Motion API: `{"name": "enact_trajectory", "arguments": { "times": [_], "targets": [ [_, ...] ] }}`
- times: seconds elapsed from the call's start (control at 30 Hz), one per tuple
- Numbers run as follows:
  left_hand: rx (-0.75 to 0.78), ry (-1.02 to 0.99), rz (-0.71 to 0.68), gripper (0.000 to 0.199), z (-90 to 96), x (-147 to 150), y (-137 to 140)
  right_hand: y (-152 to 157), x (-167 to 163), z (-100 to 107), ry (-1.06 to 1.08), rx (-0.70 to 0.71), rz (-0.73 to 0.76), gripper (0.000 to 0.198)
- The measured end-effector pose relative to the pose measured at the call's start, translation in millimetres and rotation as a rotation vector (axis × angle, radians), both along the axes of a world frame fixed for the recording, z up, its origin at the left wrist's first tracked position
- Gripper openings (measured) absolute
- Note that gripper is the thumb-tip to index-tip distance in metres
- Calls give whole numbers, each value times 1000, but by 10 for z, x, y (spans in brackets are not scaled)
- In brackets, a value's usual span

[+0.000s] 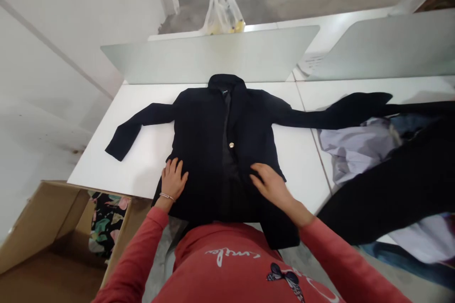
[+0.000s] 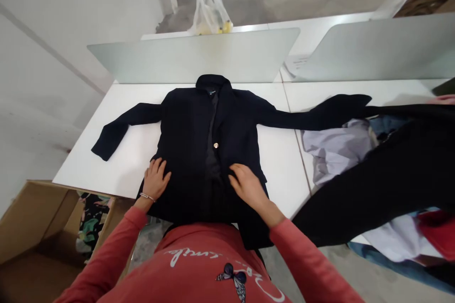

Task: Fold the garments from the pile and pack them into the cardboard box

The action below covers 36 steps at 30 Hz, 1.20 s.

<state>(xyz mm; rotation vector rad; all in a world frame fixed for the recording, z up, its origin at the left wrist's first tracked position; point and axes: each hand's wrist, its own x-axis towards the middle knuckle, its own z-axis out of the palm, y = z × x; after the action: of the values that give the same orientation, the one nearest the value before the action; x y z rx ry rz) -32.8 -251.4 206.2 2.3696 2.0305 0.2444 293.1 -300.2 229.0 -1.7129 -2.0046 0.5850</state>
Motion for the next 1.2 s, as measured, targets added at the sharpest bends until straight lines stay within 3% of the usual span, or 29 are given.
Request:
{"name": "enact_trajectory", "arguments": {
  "times": [0.07, 0.13, 0.2, 0.37, 0.53, 0.67, 0.83, 0.93, 1.07, 1.2],
  "targets": [
    [-36, 40, -9, 43, -47, 42, -104, 258, -168, -4, -63, -84, 121, 28],
    [0, 57, 18, 40, -41, 119, -182, 504, -260, 10, -118, -210, 122, 25],
    [50, 25, -31, 32, 13, 298, -235, 748, -304, 39, -126, -276, 45, 23],
    [14, -115, -374, 23, 82, 1025, -308, 1323, -446, 16, -132, -292, -120, 25],
    [-151, -189, -405, 22, -50, 1238, -188, 1625, -634, -140, -153, -345, -237, 35],
    [-189, -412, -357, 15, -19, 1222, 366, 1728, -609, -175, -60, -400, -315, 36],
    [-184, -547, -124, 14, 142, 1590, 1626, 1755, -482, -84, 194, -433, -390, 38],
    [-183, -560, 19, 26, 203, 1901, 2270, 1732, -478, -21, 430, -443, -428, 37],
    [-298, -650, 206, 45, 176, 2169, 2750, 1711, -496, 2, 854, -467, -502, 39],
    [-422, -851, 295, 18, 37, 2170, 2979, 1713, -474, 50, 1004, -485, -555, 38]
  ]
}}
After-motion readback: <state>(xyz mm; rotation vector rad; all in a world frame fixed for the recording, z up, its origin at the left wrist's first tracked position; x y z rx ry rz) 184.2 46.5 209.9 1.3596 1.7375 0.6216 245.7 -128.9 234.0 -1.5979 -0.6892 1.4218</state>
